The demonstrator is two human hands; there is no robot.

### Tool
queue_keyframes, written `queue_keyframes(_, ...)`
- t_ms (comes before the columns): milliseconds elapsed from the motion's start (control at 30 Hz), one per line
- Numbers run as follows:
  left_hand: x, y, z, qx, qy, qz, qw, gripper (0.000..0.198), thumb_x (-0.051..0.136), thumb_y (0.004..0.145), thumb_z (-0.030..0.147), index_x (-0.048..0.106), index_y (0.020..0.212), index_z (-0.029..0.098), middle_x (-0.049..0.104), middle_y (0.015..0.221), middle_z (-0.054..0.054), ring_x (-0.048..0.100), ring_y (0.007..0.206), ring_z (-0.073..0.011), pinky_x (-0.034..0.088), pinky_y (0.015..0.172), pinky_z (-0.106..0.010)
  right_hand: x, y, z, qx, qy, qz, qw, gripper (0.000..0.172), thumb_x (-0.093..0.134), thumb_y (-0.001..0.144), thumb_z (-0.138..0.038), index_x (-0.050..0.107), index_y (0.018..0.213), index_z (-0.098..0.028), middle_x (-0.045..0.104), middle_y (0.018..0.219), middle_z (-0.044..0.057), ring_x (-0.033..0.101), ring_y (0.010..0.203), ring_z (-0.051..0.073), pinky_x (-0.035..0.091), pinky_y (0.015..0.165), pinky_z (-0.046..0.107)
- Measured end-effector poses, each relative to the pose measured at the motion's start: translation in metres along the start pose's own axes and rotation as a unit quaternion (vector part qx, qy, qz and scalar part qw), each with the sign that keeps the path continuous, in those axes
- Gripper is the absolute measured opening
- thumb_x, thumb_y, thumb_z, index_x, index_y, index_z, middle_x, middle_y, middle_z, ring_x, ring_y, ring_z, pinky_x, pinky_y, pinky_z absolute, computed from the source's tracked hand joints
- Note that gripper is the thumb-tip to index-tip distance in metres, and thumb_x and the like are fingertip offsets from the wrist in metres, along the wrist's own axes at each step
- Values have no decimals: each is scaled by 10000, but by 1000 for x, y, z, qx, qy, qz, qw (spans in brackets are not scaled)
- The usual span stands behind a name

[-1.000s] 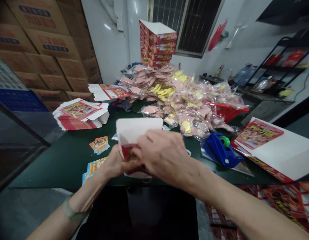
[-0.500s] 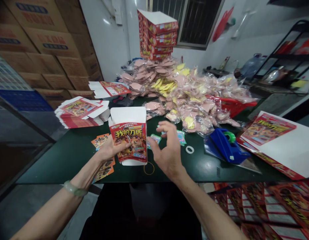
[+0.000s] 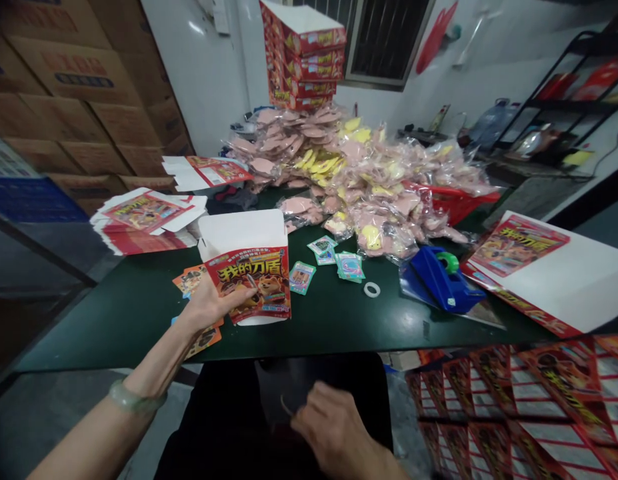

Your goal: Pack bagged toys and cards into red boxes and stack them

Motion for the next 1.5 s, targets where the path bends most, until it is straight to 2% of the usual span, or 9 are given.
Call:
queue_keyframes(133, 0, 1, -2, -3, -12, -7, 1000, 419, 690, 734, 311, 612, 1099, 121, 694, 1070, -111, 663, 940, -251, 551, 816, -351, 33, -56, 71, 216, -71, -160, 961, 228, 440, 818, -115, 584, 666, -205, 661, 672, 32, 631, 640, 169, 429, 580, 252)
queue_keyframes(267, 0, -2, 2, -8, -14, -19, 1000, 376, 694, 734, 286, 629, 1070, 129, 711, 1028, -110, 672, 921, -245, 548, 820, -344, 20, -78, 137, 398, -173, -120, 893, 287, 421, 767, -43, 644, 931, -117, 691, 767, 170, 676, 653, 266, 459, 535, 315)
queue_keyframes(433, 0, -7, 3, -18, -16, -23, 999, 333, 680, 736, 301, 649, 1017, 125, 722, 988, -112, 675, 905, -260, 552, 805, -373, -15, -14, 62, 130, 85, -79, 985, 222, 541, 762, -141, 654, 921, -247, 679, 673, 5, 659, 604, 169, 495, 543, 235)
queue_keyframes(567, -2, -4, -1, -22, -23, -20, 999, 358, 679, 734, 320, 637, 1030, 123, 715, 995, -117, 665, 918, -266, 537, 830, -395, -106, 70, 40, 123, 122, 230, 958, 224, 530, 837, -199, 548, 1058, -231, 658, 970, 63, 641, 822, 173, 517, 736, 302)
queue_keyframes(667, 0, -2, 3, -18, -42, -32, 998, 389, 696, 718, 319, 625, 1050, 129, 707, 1029, -114, 655, 955, -268, 517, 875, -404, -124, 131, 42, 105, 239, 273, 926, 411, 592, 800, -214, 421, 1174, -196, 572, 1205, 148, 566, 1095, 230, 477, 880, 365)
queue_keyframes(900, 3, -9, 6, -52, -132, -32, 989, 450, 703, 729, 298, 567, 1125, 133, 690, 1074, -123, 675, 906, -251, 540, 835, -389, -96, 176, 33, 104, 326, 204, 917, 272, 382, 925, -207, 297, 1183, -218, 659, 1043, 81, 663, 857, 146, 533, 747, 283)
queue_keyframes(1133, -13, 2, -15, -76, -97, -8, 992, 398, 738, 682, 295, 626, 1014, 105, 709, 1022, -122, 677, 878, -247, 545, 795, -351, -82, 103, -5, -6, 58, 373, 926, 377, 561, 804, -116, 458, 1157, -203, 587, 1073, 123, 546, 1064, 247, 450, 900, 425)
queue_keyframes(1333, -9, 4, -23, -90, -89, -30, 992, 425, 762, 643, 236, 640, 1027, 101, 717, 974, -112, 670, 866, -249, 538, 773, -345, 16, 91, -25, 20, -110, 126, 986, 443, 575, 825, -311, 516, 1200, -84, 583, 1192, 212, 567, 1073, 338, 492, 844, 478)
queue_keyframes(1500, 1, 2, -29, -87, -93, -58, 990, 371, 729, 687, 248, 660, 1021, 105, 715, 964, -97, 653, 902, -240, 512, 840, -354, 28, 101, -17, 41, -117, 94, 988, 570, 666, 743, -321, 518, 1232, -70, 546, 1245, 259, 542, 1091, 436, 484, 826, 564)
Point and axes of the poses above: each hand's wrist, its own y-axis towards the middle knuckle, its own x-axis out of the palm, z = x × y, the point moved 7 cm from there along y, towards the middle knuckle
